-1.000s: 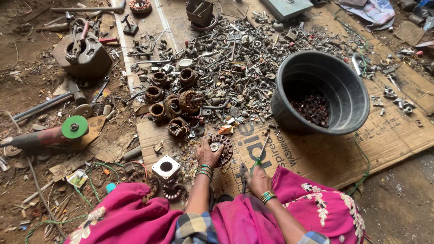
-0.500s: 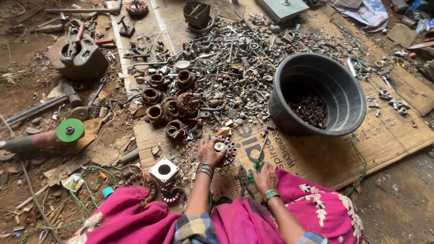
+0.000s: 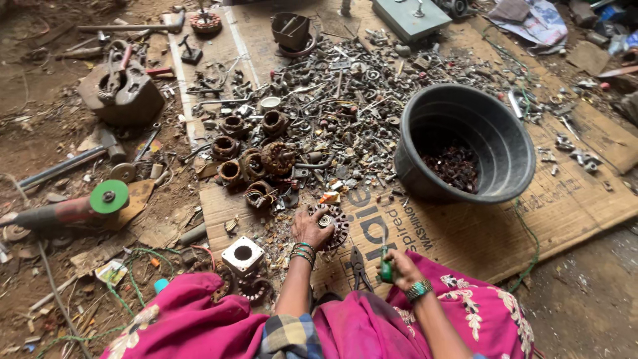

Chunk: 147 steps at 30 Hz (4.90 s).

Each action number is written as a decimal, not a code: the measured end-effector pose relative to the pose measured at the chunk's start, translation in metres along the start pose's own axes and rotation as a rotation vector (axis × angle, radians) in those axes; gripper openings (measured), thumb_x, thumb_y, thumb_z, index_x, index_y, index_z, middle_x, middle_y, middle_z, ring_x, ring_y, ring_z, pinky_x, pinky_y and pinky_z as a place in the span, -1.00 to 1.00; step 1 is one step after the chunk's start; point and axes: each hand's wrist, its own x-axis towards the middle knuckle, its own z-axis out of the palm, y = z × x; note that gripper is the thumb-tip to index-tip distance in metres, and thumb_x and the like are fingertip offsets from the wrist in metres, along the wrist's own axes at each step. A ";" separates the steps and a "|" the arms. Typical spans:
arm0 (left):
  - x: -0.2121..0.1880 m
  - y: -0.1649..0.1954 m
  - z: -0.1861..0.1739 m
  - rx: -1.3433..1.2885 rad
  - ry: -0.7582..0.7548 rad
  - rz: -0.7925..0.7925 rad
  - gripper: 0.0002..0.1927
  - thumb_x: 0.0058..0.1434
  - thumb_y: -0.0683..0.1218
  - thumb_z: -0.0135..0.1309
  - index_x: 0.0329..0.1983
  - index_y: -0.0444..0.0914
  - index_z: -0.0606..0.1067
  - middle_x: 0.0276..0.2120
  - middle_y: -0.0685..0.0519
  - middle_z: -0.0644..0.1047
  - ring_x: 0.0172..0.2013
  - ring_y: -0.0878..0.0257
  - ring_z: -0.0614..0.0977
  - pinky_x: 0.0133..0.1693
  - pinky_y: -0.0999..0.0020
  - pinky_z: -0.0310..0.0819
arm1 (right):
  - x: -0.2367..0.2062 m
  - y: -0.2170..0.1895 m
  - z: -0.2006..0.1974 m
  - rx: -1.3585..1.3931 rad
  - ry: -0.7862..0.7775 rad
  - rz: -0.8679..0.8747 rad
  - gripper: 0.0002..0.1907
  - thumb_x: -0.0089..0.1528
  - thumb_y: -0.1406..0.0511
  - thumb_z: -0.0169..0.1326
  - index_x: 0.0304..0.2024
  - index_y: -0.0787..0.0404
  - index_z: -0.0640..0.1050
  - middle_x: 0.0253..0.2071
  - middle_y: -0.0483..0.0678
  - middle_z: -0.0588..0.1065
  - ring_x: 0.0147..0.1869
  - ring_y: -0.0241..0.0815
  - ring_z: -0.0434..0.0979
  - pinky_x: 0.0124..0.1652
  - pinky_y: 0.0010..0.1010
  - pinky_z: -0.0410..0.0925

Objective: The person sits on a cardboard sheet and uses pliers to pull copper wire coils out of a motor stator. The removed coils are placed into a nearby bucket.

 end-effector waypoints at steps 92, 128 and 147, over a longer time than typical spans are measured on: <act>0.037 -0.024 -0.004 -0.266 0.116 -0.296 -0.41 -0.11 0.45 0.28 -0.05 0.15 0.70 0.14 -0.13 0.46 0.12 -0.06 0.53 0.11 0.06 0.46 | -0.049 0.038 0.082 -0.936 0.216 -0.571 -0.51 0.27 0.05 0.05 0.03 0.29 0.58 -0.37 0.23 0.62 -0.30 0.00 0.70 -0.25 -0.23 0.46; 0.016 -0.044 -0.007 -0.414 0.189 -0.433 -0.45 -0.04 0.38 0.28 0.00 0.14 0.66 0.19 -0.11 0.46 0.13 -0.05 0.55 0.12 0.08 0.46 | -0.007 0.040 0.041 -1.484 0.230 -0.370 -0.51 0.26 -0.06 0.05 -0.46 0.17 0.65 -0.37 0.17 0.60 -0.25 0.14 0.63 -0.17 -0.04 0.46; 0.001 -0.002 -0.018 -0.306 0.206 -0.274 -0.49 -0.09 0.35 0.32 -0.07 0.15 0.69 0.26 -0.06 0.36 0.24 -0.04 0.41 0.24 0.05 0.33 | -0.017 0.031 0.037 -0.263 -0.118 0.028 -0.70 0.26 0.21 0.24 -0.28 0.28 0.44 -0.64 -0.19 0.29 -0.69 -0.36 0.14 -0.70 -0.47 0.00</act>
